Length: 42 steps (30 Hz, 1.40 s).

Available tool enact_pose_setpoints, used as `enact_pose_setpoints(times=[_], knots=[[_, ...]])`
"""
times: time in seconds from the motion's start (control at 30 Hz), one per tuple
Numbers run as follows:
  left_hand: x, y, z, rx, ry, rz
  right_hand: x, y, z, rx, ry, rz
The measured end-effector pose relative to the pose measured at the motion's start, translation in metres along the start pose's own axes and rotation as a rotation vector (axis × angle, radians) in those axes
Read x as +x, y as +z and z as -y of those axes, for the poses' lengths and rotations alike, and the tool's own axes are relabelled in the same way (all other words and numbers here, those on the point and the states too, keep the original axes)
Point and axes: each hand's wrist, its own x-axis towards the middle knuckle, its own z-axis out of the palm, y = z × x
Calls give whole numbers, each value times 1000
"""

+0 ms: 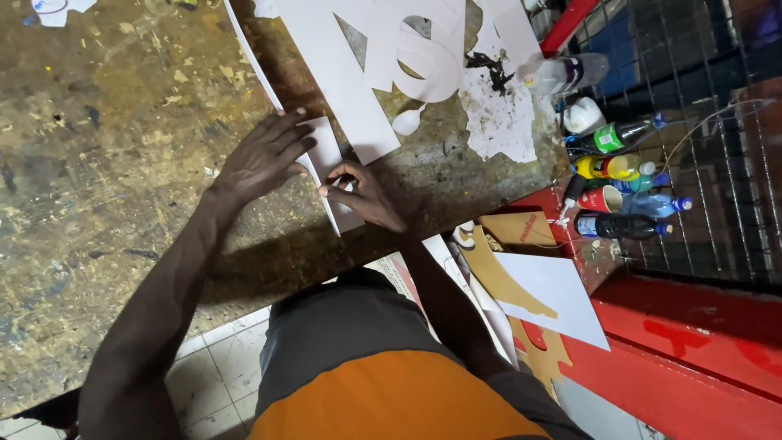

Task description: Applying adhesive to the edges of large cut-out letters and attaching flexible plastic strips to form the sides of the sign.

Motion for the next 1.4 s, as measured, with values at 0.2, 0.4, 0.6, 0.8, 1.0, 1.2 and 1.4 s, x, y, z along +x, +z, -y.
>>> enact_pose_setpoints(times=[0.2, 0.4, 0.6, 0.8, 1.0, 1.2, 1.4], knots=[[-3, 3, 10, 14, 134, -31, 7, -2, -20, -71, 2, 7], [-3, 8, 18, 88, 239, -15, 3, 1, -19, 45, 8, 10], [3, 5, 30, 142, 234, -24, -1, 6, -18, 28, -20, 0], [-10, 27, 44, 168, 273, 25, 4, 7, -34, 37, -36, 44], [-7, 18, 47, 140, 313, 58, 5, 3, -25, -79, -42, 37], [0, 24, 49, 144, 346, 47, 6, 1, -24, -147, -128, 37], [-2, 28, 49, 93, 383, 9, -1, 4, -12, -93, -86, 23]])
